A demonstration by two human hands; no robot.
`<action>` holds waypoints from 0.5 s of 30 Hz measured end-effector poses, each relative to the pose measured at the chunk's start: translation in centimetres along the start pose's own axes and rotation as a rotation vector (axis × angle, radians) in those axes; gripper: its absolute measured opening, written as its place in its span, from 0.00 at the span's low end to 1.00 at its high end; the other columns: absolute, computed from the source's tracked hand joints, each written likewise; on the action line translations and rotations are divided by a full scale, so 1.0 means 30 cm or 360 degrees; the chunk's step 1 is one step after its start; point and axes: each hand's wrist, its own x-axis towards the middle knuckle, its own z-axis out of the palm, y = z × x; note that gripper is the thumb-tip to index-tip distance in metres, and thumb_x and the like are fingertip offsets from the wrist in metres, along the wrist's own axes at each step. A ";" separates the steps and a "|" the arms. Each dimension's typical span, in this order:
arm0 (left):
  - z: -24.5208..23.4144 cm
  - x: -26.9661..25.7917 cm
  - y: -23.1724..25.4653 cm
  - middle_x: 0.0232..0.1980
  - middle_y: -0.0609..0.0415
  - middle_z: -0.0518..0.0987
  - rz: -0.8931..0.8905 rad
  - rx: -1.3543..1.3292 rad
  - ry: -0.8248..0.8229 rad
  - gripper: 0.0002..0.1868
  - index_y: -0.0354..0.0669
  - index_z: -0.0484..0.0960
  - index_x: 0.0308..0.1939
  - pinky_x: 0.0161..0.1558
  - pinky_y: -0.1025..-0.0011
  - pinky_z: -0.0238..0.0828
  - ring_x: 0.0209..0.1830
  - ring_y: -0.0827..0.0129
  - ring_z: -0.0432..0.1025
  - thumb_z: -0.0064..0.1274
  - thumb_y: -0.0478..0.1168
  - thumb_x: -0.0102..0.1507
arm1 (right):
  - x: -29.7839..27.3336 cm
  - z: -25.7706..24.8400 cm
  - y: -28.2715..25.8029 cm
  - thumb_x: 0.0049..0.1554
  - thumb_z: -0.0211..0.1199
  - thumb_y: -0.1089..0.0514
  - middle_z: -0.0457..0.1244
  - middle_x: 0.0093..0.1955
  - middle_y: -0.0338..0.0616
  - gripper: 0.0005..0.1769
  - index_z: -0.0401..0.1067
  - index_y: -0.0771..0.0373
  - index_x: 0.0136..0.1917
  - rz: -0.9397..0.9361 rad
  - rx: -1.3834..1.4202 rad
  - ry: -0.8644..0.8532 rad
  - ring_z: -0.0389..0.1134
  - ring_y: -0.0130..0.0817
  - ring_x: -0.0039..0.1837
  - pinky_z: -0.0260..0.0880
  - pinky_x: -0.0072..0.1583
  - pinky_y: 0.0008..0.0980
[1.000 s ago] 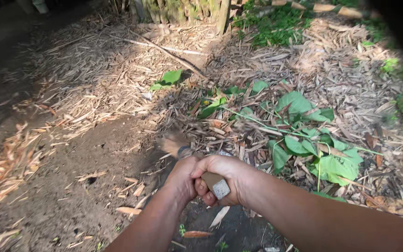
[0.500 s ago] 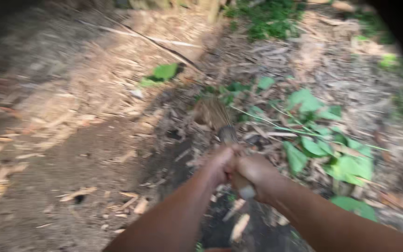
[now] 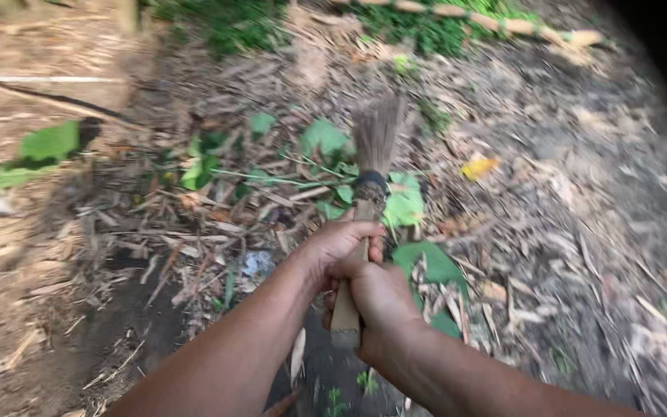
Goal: The person sweeps dry leaves and foliage across the dirt ground using a small hand broom.
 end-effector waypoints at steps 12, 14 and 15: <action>0.368 0.134 -0.780 0.38 0.51 0.79 -0.0835 0.0412 -0.0904 0.11 0.34 0.78 0.41 0.45 0.68 0.71 0.36 0.67 0.74 0.53 0.41 0.68 | -0.012 -0.494 0.243 0.54 0.57 0.65 0.66 0.47 0.51 0.12 0.68 0.66 0.53 0.0587 0.1198 0.0511 0.70 0.47 0.45 0.75 0.50 0.47; 0.279 0.069 -0.716 0.37 0.51 0.79 -0.0848 0.0426 -0.0579 0.10 0.35 0.78 0.41 0.43 0.66 0.72 0.35 0.66 0.74 0.52 0.41 0.67 | 0.012 -0.479 0.285 0.53 0.57 0.66 0.64 0.43 0.51 0.11 0.68 0.66 0.50 0.0621 0.1136 0.0217 0.68 0.47 0.42 0.75 0.46 0.46; 0.228 0.038 -0.660 0.37 0.50 0.80 -0.0831 0.0446 -0.0408 0.10 0.35 0.78 0.41 0.42 0.66 0.72 0.34 0.66 0.74 0.52 0.40 0.67 | 0.025 -0.455 0.293 0.51 0.57 0.66 0.62 0.39 0.51 0.10 0.67 0.66 0.48 0.0658 0.1029 -0.0083 0.67 0.47 0.39 0.74 0.43 0.46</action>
